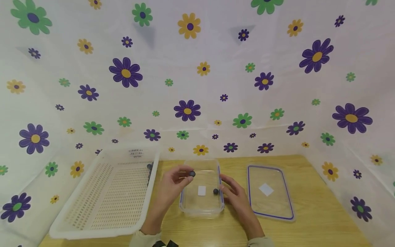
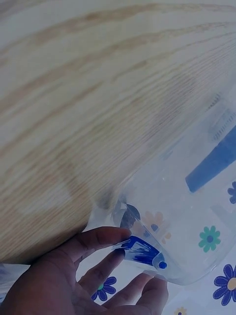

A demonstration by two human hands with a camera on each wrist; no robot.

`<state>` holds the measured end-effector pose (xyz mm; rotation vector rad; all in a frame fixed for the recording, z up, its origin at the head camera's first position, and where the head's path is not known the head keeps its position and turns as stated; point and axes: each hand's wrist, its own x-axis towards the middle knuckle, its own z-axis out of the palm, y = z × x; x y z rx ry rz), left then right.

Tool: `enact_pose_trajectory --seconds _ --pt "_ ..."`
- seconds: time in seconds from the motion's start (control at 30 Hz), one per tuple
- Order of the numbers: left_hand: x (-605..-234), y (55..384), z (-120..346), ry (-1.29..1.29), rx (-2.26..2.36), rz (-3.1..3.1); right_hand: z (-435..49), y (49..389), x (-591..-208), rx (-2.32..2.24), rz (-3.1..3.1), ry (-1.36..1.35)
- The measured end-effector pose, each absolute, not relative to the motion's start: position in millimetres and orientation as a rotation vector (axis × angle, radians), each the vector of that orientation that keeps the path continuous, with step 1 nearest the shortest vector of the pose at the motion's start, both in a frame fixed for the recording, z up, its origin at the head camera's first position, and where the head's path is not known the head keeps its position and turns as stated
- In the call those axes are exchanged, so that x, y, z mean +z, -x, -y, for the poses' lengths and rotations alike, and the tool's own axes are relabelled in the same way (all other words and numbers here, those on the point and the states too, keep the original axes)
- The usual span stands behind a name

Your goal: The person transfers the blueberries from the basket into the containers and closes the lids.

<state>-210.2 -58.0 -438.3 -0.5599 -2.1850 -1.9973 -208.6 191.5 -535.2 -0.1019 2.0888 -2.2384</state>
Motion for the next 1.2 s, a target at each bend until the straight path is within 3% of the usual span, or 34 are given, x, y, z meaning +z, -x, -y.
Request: enact_pose_trajectory --seconds 0.33,0.67,0.97,1.2 --pt "-462.8 216.6 51.2 0.538 -1.915 2.324 -190.9 208.7 -534.7 -2.252 -2.068 0.076" --pt "-459.3 215.5 50.8 0.56 -1.846 2.348 -192.3 209.4 -536.4 -2.244 -2.077 0.066" --pt "-421.2 196.3 65.2 0.618 -1.829 2.33 -196.5 207.5 -533.0 -2.262 -2.084 0.105" --pt "-385.6 182.2 109.1 0.576 -1.834 2.164 -192.6 208.9 -536.6 -2.285 -2.073 0.125"
